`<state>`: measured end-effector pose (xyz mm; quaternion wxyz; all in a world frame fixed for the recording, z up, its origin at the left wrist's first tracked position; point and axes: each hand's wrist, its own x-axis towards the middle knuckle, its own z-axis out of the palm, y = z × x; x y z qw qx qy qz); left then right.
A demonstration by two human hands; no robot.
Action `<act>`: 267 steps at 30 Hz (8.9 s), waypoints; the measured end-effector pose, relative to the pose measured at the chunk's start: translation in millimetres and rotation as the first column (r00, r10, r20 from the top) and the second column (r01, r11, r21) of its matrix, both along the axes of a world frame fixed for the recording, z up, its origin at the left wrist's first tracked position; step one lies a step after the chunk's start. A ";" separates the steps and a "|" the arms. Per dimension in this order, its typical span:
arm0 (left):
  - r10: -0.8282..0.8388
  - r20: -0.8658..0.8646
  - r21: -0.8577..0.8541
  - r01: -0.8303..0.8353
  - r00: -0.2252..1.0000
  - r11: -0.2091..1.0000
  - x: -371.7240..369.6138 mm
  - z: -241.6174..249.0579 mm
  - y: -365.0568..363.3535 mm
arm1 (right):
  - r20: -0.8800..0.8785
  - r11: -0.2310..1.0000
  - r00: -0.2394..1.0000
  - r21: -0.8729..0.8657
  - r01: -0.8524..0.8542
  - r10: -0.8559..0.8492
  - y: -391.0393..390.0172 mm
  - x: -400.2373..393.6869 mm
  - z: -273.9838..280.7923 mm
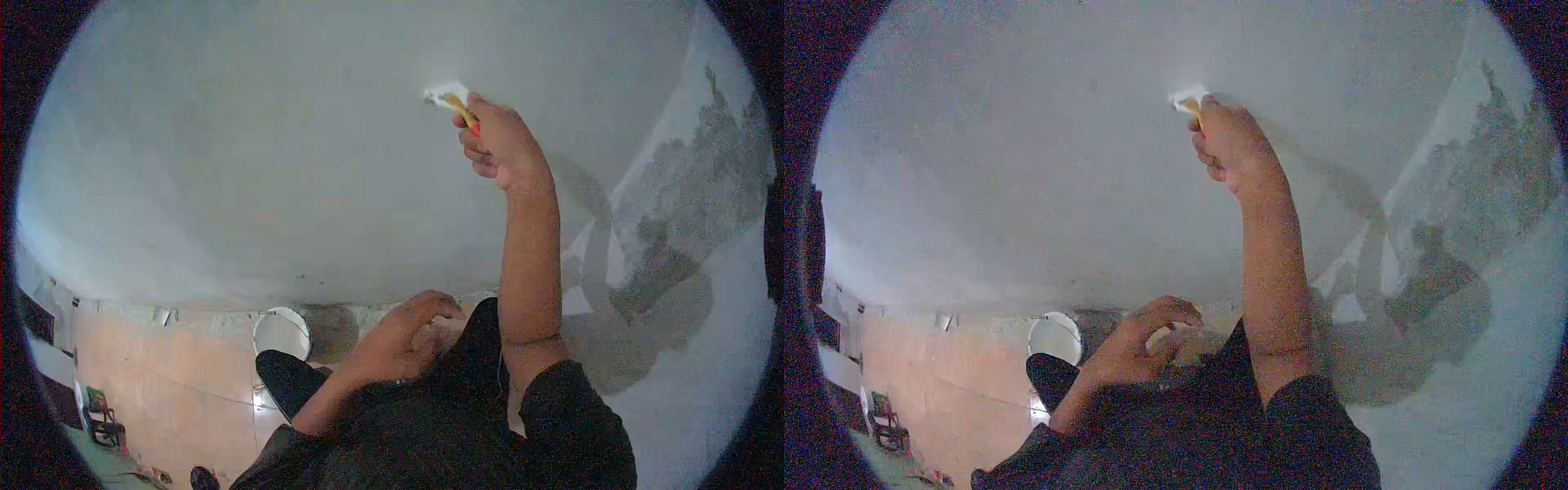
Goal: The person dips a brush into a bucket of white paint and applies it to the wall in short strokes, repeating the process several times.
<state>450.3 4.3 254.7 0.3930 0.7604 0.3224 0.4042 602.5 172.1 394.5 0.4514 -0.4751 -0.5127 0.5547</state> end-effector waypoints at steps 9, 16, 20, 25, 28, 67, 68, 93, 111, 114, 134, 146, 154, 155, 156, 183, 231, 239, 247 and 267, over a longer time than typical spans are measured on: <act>-0.050 -0.001 -0.041 0.050 0.999 0.998 13.2 -4.6 5.1 | 0.384 0.913 0.891 0.401 0.075 -0.242 66.5 -2.5 -138.6; -0.022 -0.039 -0.022 0.021 0.999 1.000 10.3 -4.7 6.5 | 0.364 0.998 0.930 0.049 0.038 -0.054 32.2 -6.1 -266.0; -0.022 -0.016 -0.030 0.022 1.000 0.999 5.1 -9.0 5.6 | 0.452 0.961 0.889 0.205 -0.186 0.076 32.1 17.6 -383.7; -0.016 -0.006 -0.084 0.015 1.000 0.996 3.3 -10.4 6.2 | 0.275 0.964 0.953 -0.261 -0.055 0.128 13.2 17.4 -249.0; -0.021 0.000 -0.092 0.021 1.000 0.995 3.4 -10.6 5.9 | 0.112 0.964 0.989 -0.258 -0.062 0.094 22.0 21.3 -126.4; 0.148 -0.075 -0.214 -0.161 0.986 0.963 -43.8 -66.3 -3.6 | 0.682 0.916 0.706 0.137 -0.378 0.190 -59.0 -35.4 -376.9; 0.172 -0.073 -0.196 -0.183 0.982 0.963 -54.7 -73.0 -5.0 | 0.623 0.920 0.709 -0.043 -0.390 0.330 -67.9 -40.6 -363.9; 0.914 -0.183 -0.419 -0.869 0.363 0.261 -368.1 -253.9 -120.3 | 0.482 0.579 0.356 -0.466 -0.670 0.800 -144.0 -270.4 -467.4; 0.957 -0.286 -0.454 -0.887 0.055 -0.085 -403.2 -291.6 -128.2 | -0.026 0.464 0.682 -0.714 -0.524 0.731 -144.4 -423.7 -676.9; 0.943 -0.330 -0.445 -0.887 0.037 -0.121 -410.1 -296.7 -129.0 | -0.054 0.457 0.772 -0.778 -0.430 0.634 -140.8 -441.1 -720.4; 0.891 -0.454 -0.451 -0.859 -0.013 -0.242 -412.2 -293.5 -131.9 | 0.665 0.452 0.187 -0.251 -0.856 0.723 -141.3 -476.1 -786.1; 0.916 -0.397 -0.515 -0.838 0.046 -0.181 -415.1 -296.5 -139.0 | 0.674 0.063 -0.240 -0.392 -0.918 0.699 -145.6 -458.9 -710.7; 0.927 -0.361 -0.565 -0.815 0.103 -0.130 -415.6 -298.4 -136.8 | 0.506 0.184 0.035 -0.248 -0.951 0.862 -142.6 -457.7 -712.7; 0.930 -0.351 -0.563 -0.818 0.111 -0.116 -416.7 -301.4 -137.9 | 0.559 0.170 0.080 -0.112 -0.979 0.825 -144.0 -453.1 -708.1; 0.932 -0.342 -0.561 -0.821 0.119 -0.101 -417.0 -300.7 -138.0 | 0.652 0.224 0.102 -0.106 -0.969 0.752 -149.9 -448.4 -707.7; 0.951 -0.136 -0.260 -0.916 -0.279 -0.305 -439.5 -285.4 -114.1 | -0.397 0.290 0.632 -0.643 -0.709 0.666 -162.3 -316.6 -521.5; 0.790 0.030 -0.192 -0.772 0.613 0.606 -32.4 -98.8 -24.1 | -0.165 0.949 0.969 0.287 -0.132 0.185 -162.9 -78.8 -259.1; 0.746 0.047 -0.377 -0.680 0.664 0.629 -27.8 -75.6 -28.3 | -0.204 0.955 0.953 0.242 -0.172 0.223 -148.3 -68.4 -263.1; 0.617 0.003 -0.081 -0.615 0.787 0.785 -39.7 -94.5 -10.9 | -0.235 0.975 0.951 0.137 -0.173 0.202 -130.5 -53.5 -256.7; 0.690 0.087 -0.103 -0.682 0.719 0.724 -103.3 -32.9 -14.1 | -0.085 0.912 0.995 0.409 -0.019 0.059 -7.4 -185.2 -173.0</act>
